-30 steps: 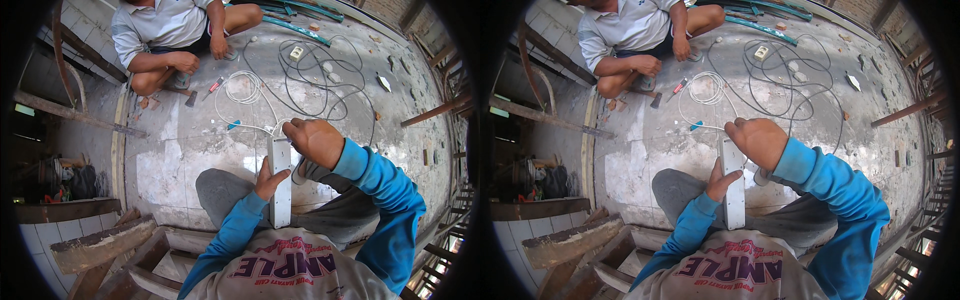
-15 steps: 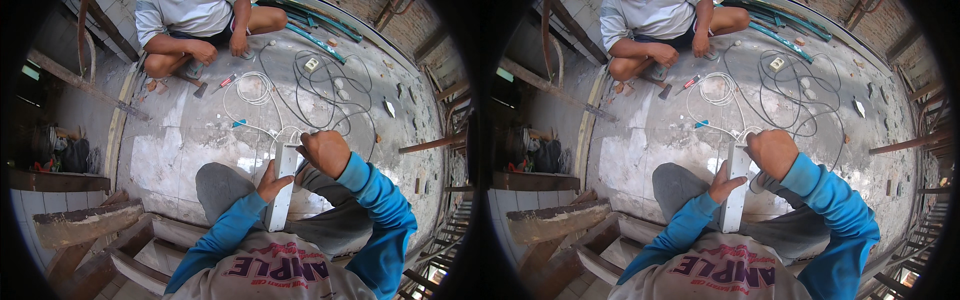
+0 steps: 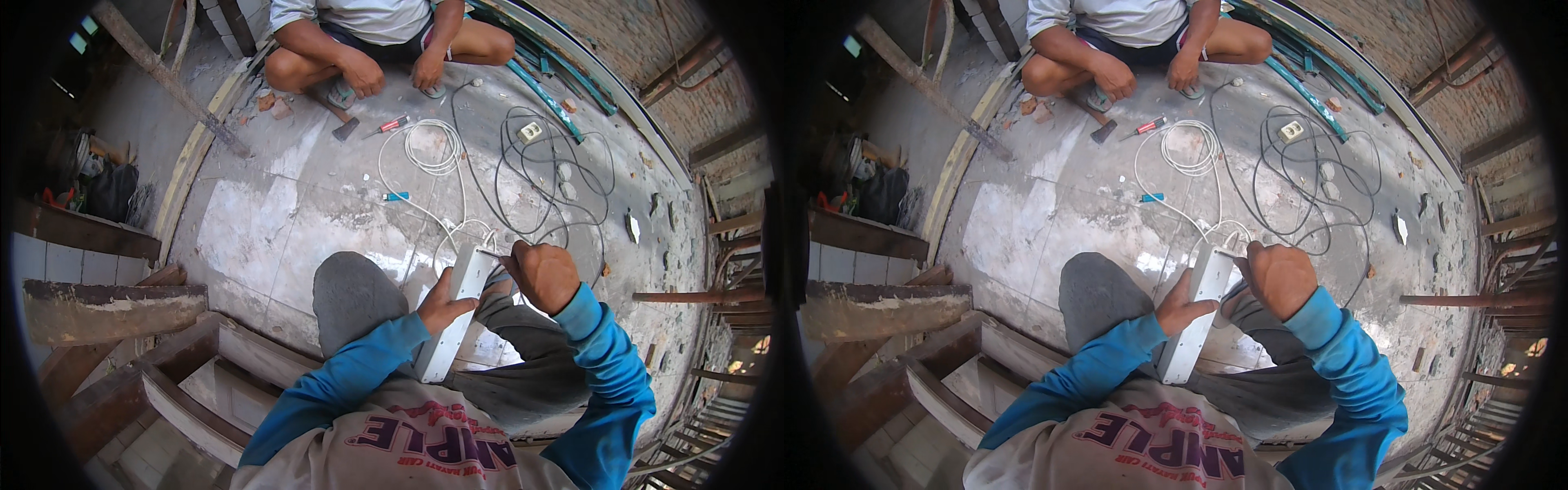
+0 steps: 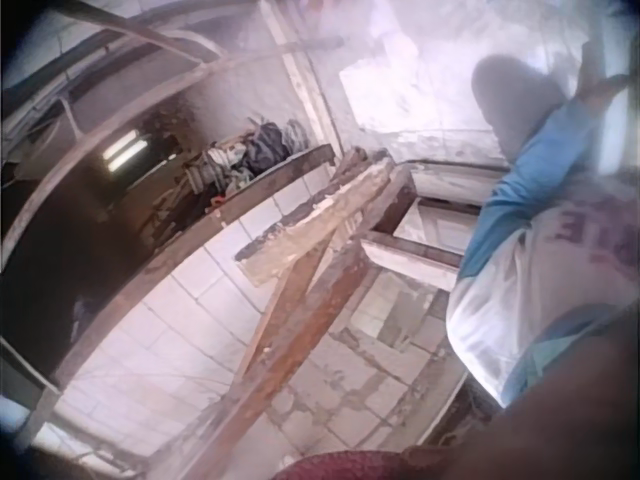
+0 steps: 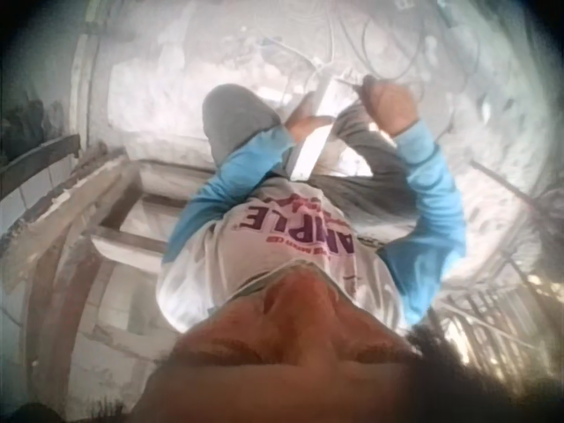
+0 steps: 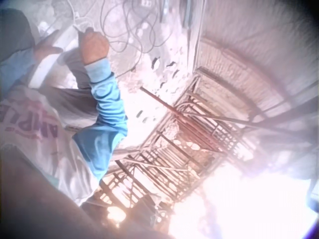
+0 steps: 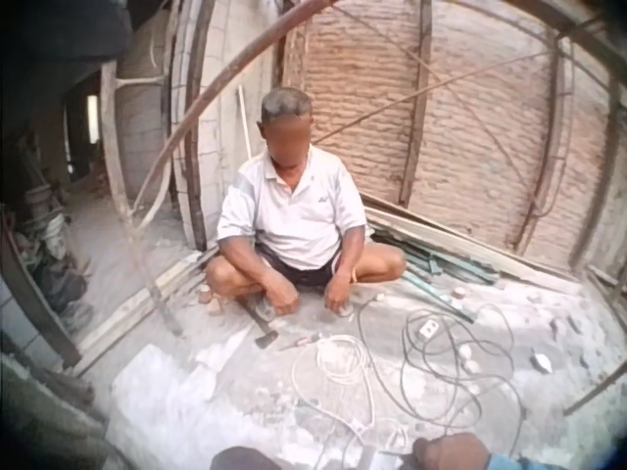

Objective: The person wires a power strip by opening the casing and connecting wires to the internal terminals.

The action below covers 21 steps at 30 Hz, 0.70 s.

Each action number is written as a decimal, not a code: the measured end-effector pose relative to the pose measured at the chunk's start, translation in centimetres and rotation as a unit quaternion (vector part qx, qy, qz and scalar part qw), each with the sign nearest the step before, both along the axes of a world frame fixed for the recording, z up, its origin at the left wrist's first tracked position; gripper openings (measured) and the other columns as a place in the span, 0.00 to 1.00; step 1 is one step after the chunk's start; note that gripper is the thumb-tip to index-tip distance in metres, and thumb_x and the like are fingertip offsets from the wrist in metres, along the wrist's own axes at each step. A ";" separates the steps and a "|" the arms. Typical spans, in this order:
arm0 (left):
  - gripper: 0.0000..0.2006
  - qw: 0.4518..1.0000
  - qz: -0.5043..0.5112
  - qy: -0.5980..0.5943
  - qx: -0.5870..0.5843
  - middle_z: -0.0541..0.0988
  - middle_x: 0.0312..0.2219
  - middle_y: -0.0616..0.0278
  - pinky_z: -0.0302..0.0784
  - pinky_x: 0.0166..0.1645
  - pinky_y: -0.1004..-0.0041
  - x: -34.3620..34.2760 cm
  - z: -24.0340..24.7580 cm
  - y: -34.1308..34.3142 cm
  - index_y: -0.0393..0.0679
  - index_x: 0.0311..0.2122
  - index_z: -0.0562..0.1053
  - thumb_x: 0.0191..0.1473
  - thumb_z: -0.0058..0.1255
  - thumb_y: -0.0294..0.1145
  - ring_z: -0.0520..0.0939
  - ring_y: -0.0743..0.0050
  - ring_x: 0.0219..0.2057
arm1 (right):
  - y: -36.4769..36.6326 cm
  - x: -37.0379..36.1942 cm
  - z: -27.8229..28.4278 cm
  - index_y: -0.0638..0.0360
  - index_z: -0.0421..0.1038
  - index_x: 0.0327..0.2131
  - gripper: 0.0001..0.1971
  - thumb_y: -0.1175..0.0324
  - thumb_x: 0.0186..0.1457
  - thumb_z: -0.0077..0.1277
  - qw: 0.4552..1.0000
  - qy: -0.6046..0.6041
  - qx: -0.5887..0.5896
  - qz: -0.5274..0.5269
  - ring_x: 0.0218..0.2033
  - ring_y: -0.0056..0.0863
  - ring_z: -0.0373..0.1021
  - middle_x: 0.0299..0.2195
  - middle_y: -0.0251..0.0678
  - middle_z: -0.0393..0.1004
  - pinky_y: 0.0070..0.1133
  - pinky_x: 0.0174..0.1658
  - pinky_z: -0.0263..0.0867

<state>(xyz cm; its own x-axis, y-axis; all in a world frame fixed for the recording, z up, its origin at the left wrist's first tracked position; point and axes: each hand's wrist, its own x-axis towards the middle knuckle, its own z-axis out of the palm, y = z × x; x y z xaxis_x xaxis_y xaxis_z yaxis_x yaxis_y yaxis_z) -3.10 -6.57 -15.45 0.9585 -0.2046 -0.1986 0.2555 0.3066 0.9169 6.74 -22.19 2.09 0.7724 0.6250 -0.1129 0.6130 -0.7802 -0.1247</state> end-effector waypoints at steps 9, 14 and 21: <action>0.33 1.000 -0.028 -0.002 -0.003 0.73 0.50 0.53 0.68 0.57 0.69 0.0 -0.1 0.2 0.36 0.61 0.56 0.52 0.58 0.26 0.73 0.69 0.52 | 1.1 1.1 1.1 0.63 0.67 0.33 0.12 0.66 0.52 0.57 0.996 0.052 -0.070 -0.023 0.29 0.49 0.74 0.26 0.50 0.74 0.38 0.31 0.69; 0.34 0.999 -0.027 0.007 -0.027 0.72 0.50 0.52 0.68 0.57 0.69 0.1 0.2 0.2 0.35 0.61 0.56 0.52 0.58 0.26 0.73 0.69 0.52 | 0.1 0.7 0.2 0.63 0.68 0.31 0.12 0.64 0.53 0.56 0.997 0.023 0.066 0.038 0.25 0.51 0.74 0.22 0.49 0.74 0.39 0.29 0.69; 0.33 1.000 -0.027 0.004 -0.007 0.72 0.51 0.52 0.68 0.57 0.69 0.1 0.4 0.4 0.35 0.61 0.56 0.52 0.58 0.26 0.72 0.69 0.52 | -0.1 1.1 -0.1 0.64 0.67 0.34 0.13 0.66 0.52 0.56 0.996 0.079 -0.038 0.011 0.24 0.50 0.73 0.22 0.50 0.75 0.39 0.28 0.69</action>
<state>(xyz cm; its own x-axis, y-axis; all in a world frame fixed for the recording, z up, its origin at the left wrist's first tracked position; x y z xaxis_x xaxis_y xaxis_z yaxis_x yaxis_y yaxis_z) -2.96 -6.13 -15.07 0.9443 -0.2589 -0.2031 0.2796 0.3057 0.9102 7.89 -22.27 1.96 0.7272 0.6270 -0.2794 0.6076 -0.7774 -0.1630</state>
